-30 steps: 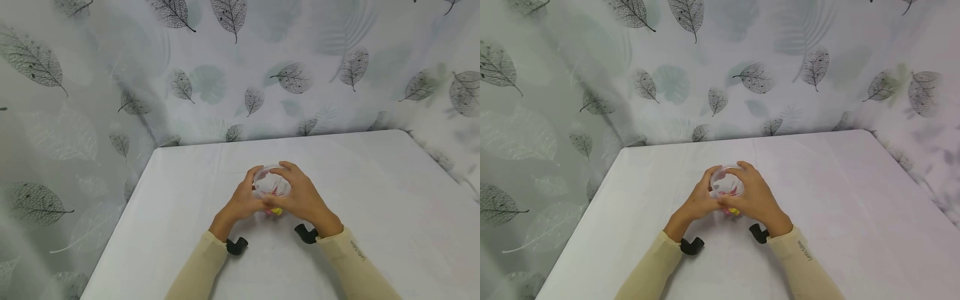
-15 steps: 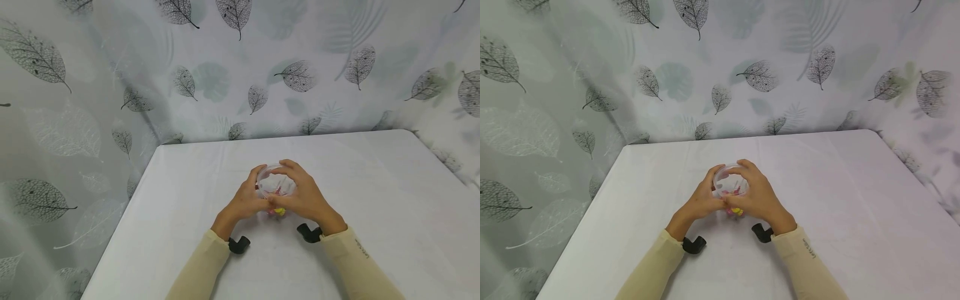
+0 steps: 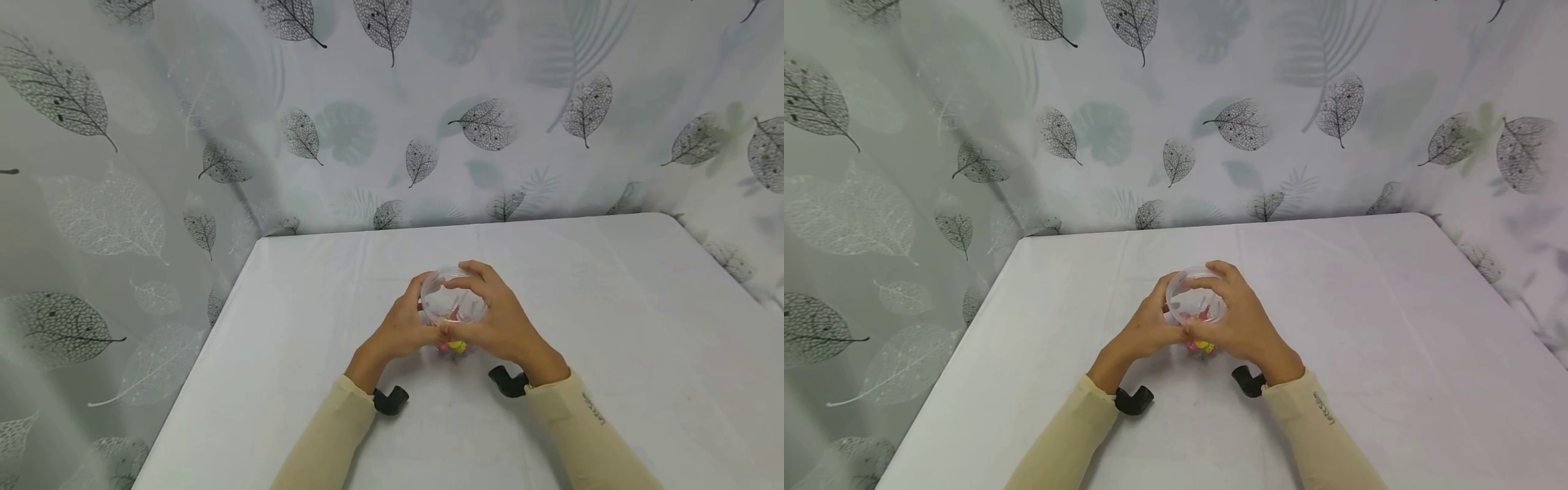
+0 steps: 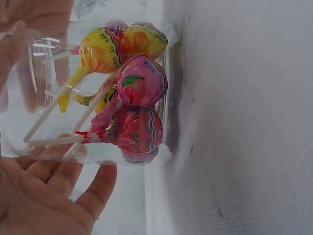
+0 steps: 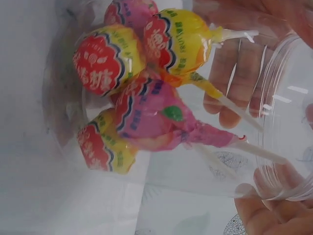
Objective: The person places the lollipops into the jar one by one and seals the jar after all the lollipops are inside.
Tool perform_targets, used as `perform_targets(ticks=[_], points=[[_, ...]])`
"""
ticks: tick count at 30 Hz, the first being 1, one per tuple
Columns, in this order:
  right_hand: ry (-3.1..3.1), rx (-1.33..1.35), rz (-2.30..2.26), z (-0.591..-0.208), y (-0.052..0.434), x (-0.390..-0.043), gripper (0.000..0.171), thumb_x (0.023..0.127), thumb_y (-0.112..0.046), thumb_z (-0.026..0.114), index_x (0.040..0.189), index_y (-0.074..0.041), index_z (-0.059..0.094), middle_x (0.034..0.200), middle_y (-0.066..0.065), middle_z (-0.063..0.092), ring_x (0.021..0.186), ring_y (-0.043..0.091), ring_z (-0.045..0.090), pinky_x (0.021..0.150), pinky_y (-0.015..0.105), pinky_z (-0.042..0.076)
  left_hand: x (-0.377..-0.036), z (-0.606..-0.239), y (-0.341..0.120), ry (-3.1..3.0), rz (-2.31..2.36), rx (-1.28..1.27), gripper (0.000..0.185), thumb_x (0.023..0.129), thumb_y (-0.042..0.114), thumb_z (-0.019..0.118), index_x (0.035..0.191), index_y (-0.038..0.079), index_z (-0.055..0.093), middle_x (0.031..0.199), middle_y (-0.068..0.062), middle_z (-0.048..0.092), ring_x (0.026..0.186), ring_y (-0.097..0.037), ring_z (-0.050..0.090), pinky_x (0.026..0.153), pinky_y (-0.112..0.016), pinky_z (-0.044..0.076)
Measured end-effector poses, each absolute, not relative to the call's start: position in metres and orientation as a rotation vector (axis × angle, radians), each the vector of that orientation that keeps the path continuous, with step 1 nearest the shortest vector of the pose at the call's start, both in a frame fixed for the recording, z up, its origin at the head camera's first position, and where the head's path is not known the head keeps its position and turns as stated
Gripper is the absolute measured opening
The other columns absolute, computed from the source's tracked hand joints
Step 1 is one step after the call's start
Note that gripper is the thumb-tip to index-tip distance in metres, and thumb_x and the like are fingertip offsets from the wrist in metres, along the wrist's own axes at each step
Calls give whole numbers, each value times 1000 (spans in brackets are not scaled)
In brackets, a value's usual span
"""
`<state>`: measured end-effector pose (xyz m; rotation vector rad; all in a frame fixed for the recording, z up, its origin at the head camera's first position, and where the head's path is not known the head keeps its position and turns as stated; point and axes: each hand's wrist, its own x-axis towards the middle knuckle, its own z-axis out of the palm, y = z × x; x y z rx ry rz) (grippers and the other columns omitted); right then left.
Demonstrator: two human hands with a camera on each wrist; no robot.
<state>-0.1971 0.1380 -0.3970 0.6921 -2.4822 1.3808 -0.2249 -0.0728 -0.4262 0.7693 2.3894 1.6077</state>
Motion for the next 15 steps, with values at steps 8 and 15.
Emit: perform_targets(ticks=[8, 15], points=[[-2507, 655, 1297, -396, 137, -197, 62, 73, -26, 96, 127, -12, 70, 147, 21, 45, 128, 40, 51, 101, 62, 48, -225, -426, -71, 2375, 1609, 747, 100, 80, 16, 89, 159, 23, 29, 156, -13, 45, 134, -37, 53, 111, -51, 45], [-2577, 661, 1278, -393, 139, -195, 64, 80, -36, 92, 135, -15, 67, 155, 19, 41, 134, 43, 50, 102, 67, 46, -225, -425, -71, 2389, 1593, 723, 99, 81, 22, 89, 160, 25, 29, 156, -14, 46, 133, -36, 54, 112, -51, 45]])
